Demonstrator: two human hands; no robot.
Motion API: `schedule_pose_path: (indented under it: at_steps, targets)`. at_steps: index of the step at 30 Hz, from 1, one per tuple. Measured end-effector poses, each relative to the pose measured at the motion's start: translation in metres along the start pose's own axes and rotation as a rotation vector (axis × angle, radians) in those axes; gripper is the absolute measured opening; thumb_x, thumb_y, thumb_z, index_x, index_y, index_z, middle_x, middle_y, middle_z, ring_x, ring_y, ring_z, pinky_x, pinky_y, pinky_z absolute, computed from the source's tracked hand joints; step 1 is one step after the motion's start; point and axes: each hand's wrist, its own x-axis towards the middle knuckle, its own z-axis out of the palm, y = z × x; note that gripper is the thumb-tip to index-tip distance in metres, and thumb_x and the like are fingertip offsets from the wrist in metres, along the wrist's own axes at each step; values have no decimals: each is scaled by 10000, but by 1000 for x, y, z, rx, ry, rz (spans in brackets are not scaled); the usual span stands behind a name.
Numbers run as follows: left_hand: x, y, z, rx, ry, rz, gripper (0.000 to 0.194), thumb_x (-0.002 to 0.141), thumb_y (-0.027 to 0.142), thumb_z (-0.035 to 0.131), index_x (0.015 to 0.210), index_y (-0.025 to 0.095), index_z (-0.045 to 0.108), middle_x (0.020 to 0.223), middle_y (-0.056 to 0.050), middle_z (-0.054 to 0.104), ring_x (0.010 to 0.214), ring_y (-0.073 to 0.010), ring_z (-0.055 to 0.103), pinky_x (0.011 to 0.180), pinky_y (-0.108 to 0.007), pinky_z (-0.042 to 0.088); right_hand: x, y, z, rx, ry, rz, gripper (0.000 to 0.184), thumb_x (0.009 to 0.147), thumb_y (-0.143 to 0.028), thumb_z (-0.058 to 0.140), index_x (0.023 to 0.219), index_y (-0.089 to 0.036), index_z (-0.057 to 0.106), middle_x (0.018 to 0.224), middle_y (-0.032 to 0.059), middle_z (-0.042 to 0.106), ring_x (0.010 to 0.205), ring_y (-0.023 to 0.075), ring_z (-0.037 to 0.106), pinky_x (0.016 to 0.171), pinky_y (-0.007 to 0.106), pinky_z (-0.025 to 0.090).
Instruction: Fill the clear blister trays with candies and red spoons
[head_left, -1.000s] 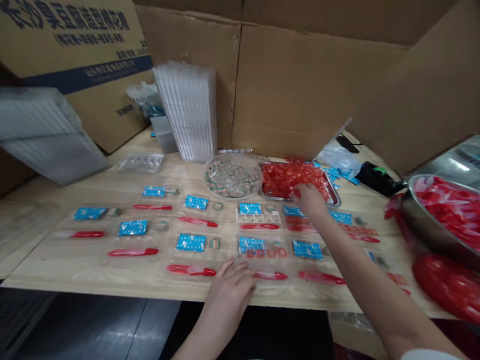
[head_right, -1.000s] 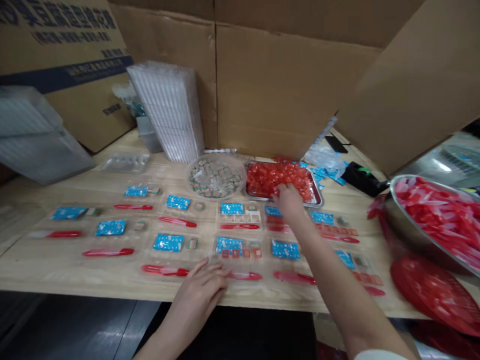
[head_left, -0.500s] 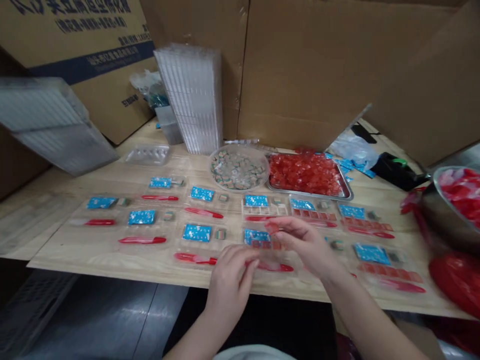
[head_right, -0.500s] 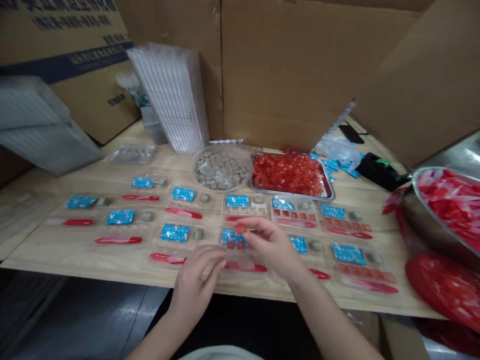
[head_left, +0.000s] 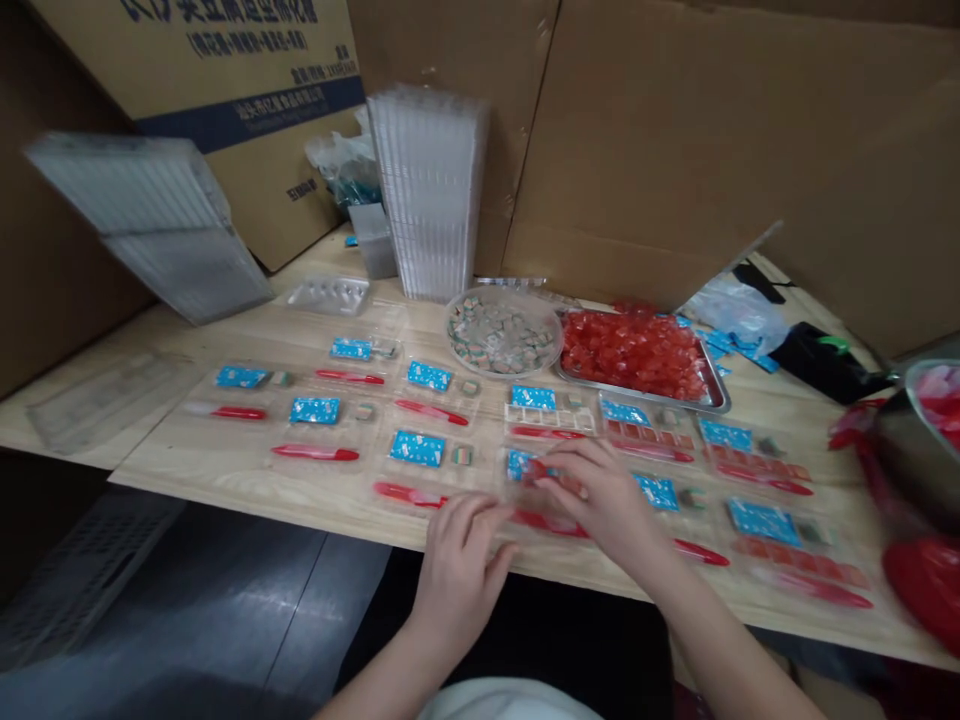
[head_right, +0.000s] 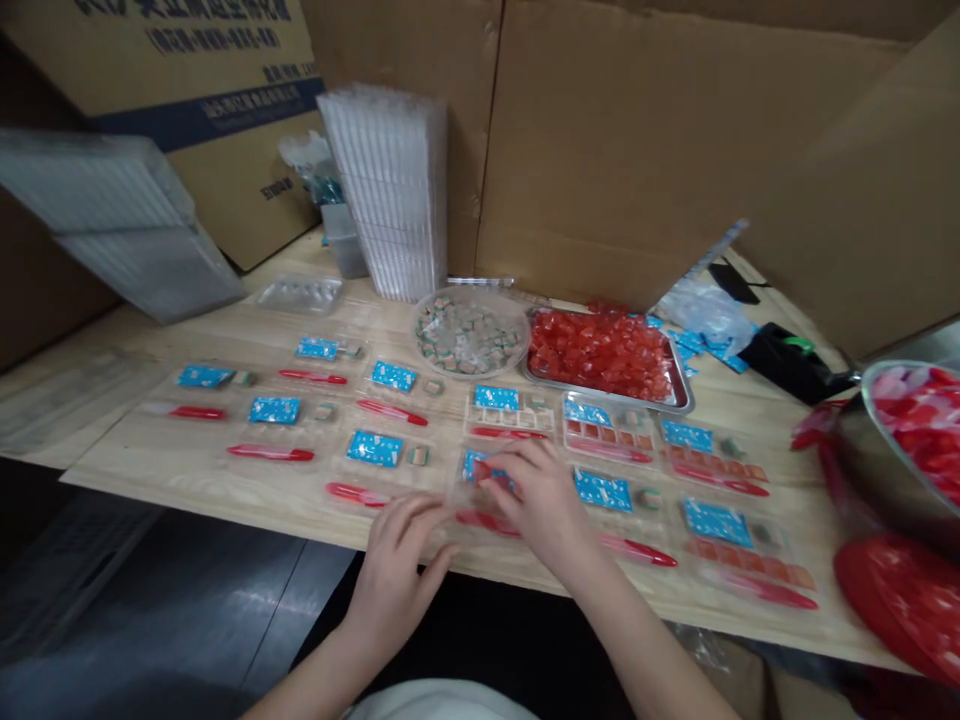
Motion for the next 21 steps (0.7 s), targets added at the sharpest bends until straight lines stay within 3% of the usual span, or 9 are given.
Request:
schedule_pose_path:
  at_steps: [5,12,13,15,19,21]
  targets:
    - [-8,-14,3,205,-33,167,153,829,101,558,875,227,632,1146,-24,620,1083,-243,518,874,-395,442,11,-10,25,-196,-88,-113,109,838,-169,569,831,-183,677,824,64,640,858,221,540,777,375,481]
    - [-5,-20,7,187,-14,187,143,857,132,548,860,238,644,1084,4,661,1079,-245,507,862,-398,420,21,-14,38,-279,-162,-142,75,814,-177,594,767,-190,651,801,57,644,865,244,552,793,410,499]
    - [-4,-19,7,175,-18,188,147,860,132,543,863,238,645,1067,4,666,1075,-242,510,860,-395,416,22,-11,35,-269,-168,-152,44,799,-195,617,816,-196,657,852,54,652,891,246,553,805,407,500]
    - [-3,-18,3,143,2,200,157,866,126,534,884,236,644,1009,5,681,1061,-229,524,868,-387,408,18,-1,23,-239,-129,-144,182,792,-234,630,970,-202,645,986,63,646,956,250,549,834,409,496]
    - [5,-14,-7,69,169,281,190,828,55,565,901,215,636,886,3,692,1018,-193,566,914,-374,394,-13,30,-19,-193,190,10,310,871,-174,472,1159,-231,568,1044,83,618,982,227,565,842,412,486]
    - [12,-10,-13,32,232,341,201,801,20,579,876,200,628,845,-5,683,994,-184,589,950,-390,394,-35,41,-34,-159,230,99,422,867,-137,421,1267,-258,487,1152,94,578,1072,231,545,859,418,485]
